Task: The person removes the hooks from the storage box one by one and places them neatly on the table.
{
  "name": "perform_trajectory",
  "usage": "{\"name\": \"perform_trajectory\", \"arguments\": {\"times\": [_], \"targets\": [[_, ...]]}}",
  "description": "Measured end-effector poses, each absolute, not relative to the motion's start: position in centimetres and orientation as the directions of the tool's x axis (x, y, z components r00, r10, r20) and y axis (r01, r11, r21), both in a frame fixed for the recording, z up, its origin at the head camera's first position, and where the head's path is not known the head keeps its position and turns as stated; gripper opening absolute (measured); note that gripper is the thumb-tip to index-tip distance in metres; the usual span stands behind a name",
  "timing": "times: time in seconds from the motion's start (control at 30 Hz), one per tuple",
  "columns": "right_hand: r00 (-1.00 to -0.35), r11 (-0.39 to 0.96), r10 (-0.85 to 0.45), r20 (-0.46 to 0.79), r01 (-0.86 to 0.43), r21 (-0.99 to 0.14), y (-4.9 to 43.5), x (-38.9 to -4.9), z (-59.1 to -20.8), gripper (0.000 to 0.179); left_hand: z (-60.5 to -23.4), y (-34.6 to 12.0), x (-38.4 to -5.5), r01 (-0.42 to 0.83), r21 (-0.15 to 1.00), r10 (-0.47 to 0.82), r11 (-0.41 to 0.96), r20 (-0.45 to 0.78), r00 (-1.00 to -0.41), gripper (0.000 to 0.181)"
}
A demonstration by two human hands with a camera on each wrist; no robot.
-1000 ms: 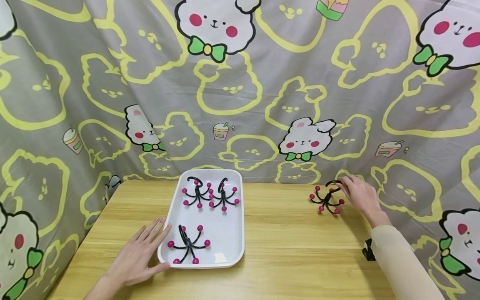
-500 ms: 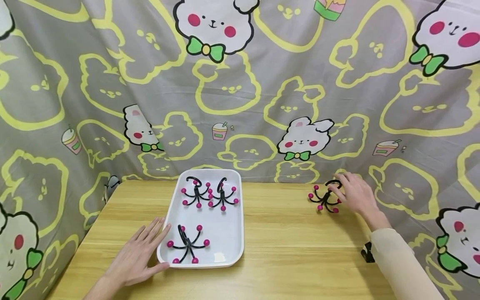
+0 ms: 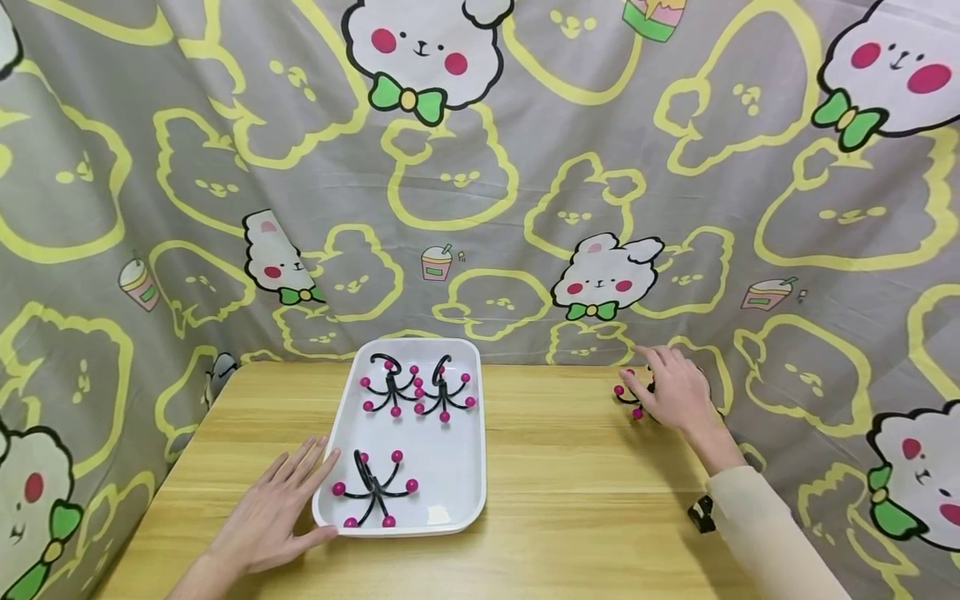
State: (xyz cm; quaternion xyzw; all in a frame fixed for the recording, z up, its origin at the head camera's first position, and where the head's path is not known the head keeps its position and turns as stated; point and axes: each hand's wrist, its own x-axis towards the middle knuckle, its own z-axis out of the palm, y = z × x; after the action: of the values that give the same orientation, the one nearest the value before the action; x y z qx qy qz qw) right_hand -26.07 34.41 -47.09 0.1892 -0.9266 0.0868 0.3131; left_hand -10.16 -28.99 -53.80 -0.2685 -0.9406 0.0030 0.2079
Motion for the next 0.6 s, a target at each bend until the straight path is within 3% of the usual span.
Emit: {"name": "perform_trajectory", "arguments": {"times": [0.6], "targets": [[-0.759,0.876,-0.221,0.612,-0.431,-0.217,26.4,-24.1,-48.4,0.052,-53.9,-29.0,-10.2,0.506,-0.114,0.507,0.855,0.393,-0.767,0.104]]}}
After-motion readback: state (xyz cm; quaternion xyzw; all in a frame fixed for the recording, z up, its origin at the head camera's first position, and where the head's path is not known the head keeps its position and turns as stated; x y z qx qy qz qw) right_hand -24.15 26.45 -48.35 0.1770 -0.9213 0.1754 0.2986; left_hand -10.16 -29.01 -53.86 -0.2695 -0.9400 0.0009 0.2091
